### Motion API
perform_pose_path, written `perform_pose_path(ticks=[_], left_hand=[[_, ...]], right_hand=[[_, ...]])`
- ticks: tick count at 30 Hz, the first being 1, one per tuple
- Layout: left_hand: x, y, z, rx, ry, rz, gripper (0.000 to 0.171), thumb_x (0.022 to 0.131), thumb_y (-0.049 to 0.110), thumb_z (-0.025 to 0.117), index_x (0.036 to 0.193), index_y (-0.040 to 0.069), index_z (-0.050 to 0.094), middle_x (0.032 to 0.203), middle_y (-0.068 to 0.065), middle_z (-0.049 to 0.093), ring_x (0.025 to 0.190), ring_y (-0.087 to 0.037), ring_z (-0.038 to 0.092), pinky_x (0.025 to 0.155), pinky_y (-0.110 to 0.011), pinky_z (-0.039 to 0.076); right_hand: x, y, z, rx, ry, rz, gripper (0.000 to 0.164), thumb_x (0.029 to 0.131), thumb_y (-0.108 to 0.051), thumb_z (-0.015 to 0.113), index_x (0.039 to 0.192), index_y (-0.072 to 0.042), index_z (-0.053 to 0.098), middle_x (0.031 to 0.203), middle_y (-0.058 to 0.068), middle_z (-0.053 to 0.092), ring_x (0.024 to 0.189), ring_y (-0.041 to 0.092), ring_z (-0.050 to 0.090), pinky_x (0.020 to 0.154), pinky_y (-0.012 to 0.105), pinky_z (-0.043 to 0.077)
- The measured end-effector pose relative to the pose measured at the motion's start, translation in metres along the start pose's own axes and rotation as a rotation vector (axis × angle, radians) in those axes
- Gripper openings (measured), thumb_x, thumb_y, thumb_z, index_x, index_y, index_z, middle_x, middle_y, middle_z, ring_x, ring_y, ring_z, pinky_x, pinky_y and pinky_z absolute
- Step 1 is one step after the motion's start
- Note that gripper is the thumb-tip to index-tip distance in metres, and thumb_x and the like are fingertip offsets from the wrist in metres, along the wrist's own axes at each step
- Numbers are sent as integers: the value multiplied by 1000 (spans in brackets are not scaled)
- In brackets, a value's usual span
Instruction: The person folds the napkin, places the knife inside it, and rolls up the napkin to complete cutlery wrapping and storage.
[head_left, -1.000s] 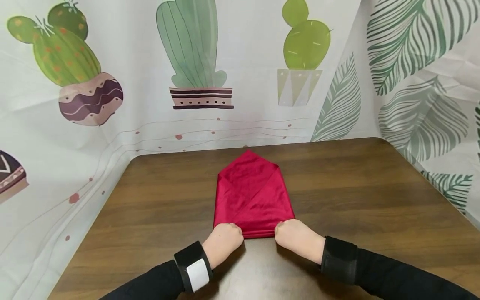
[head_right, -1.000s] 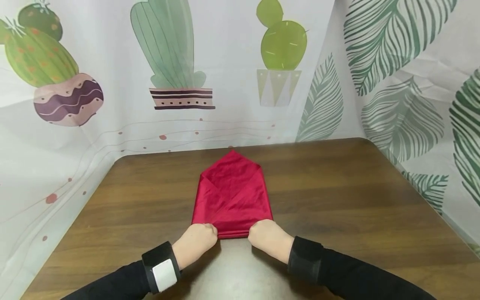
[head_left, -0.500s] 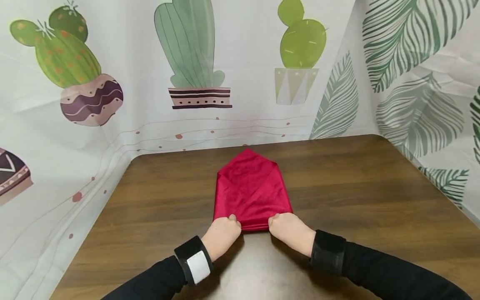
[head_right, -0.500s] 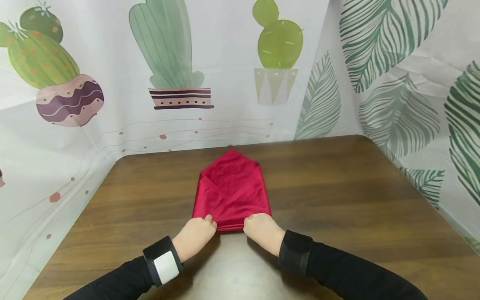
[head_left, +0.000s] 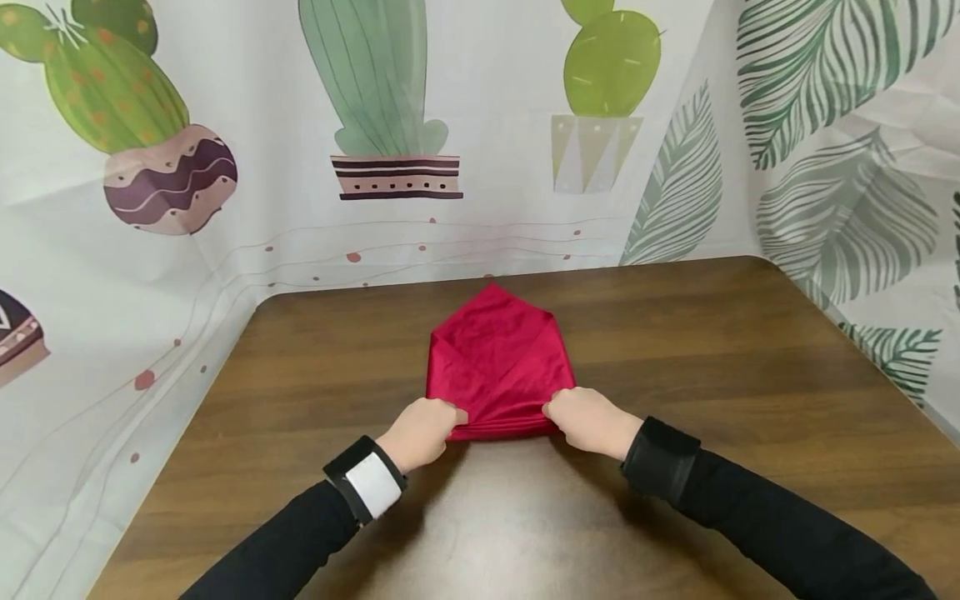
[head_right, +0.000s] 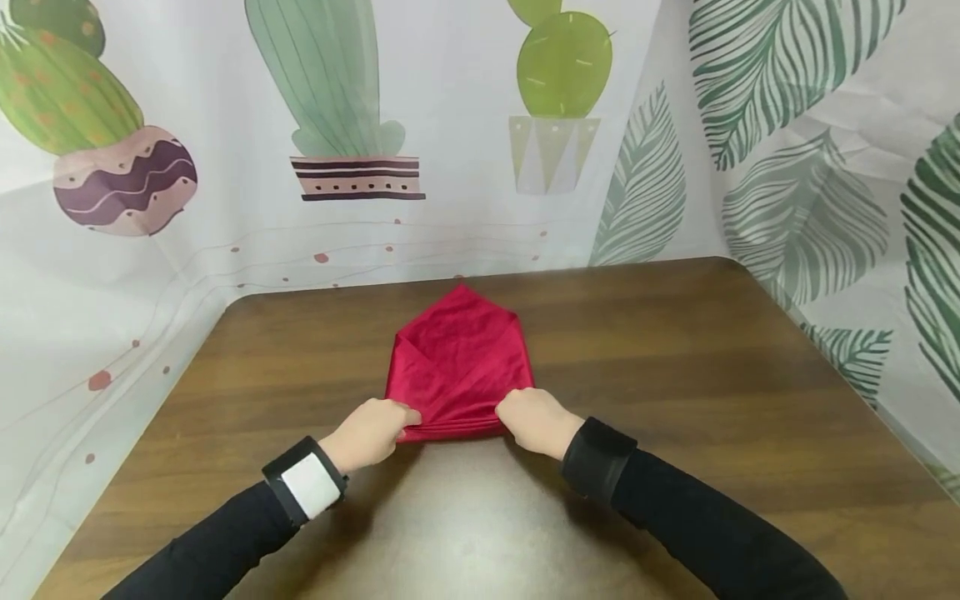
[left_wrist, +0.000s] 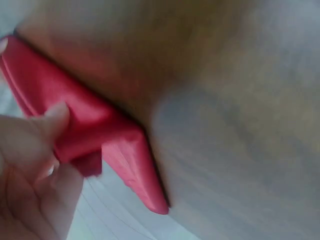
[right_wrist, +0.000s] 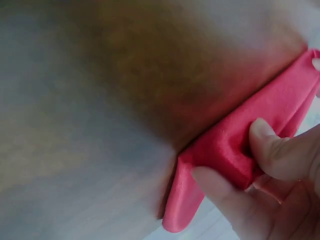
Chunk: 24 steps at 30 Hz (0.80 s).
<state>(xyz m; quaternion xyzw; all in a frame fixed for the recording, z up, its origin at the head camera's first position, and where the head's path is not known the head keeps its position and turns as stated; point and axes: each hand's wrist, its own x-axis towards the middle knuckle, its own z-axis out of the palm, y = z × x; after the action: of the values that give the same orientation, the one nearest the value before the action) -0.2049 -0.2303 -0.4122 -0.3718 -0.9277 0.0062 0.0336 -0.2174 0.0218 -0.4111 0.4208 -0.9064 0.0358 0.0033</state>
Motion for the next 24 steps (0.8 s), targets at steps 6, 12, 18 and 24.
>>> perform_pose_path(ticks=[6,12,18,24], left_hand=[[7,-16,-3,-229,-113,-36,21,69,-7,64,85,6,69,79,-3,64,73,-17,60,65,-28,48],[18,-24,-8,-372,-155,-42,13,68,-7,68,69,0,57,60,-3,51,59,-13,45,57,-23,42],[18,-25,-8,-207,-135,-130,27,65,4,75,72,11,50,68,2,46,68,-13,50,58,-26,43],[8,-12,-4,179,61,77,22,66,4,71,60,15,53,60,2,49,58,-14,53,48,-25,40]], right_hand=[[13,10,-7,172,-91,132,11,69,1,67,75,-8,64,67,0,56,61,17,55,53,31,45],[20,17,-13,149,-137,195,13,67,-6,72,73,-12,62,67,-4,54,62,14,53,51,32,44],[21,16,-12,61,-40,160,27,63,-9,76,69,-11,50,66,-1,45,70,19,51,53,30,44],[9,4,-2,-213,107,-8,18,63,-7,76,68,-11,59,63,1,50,62,17,52,51,25,45]])
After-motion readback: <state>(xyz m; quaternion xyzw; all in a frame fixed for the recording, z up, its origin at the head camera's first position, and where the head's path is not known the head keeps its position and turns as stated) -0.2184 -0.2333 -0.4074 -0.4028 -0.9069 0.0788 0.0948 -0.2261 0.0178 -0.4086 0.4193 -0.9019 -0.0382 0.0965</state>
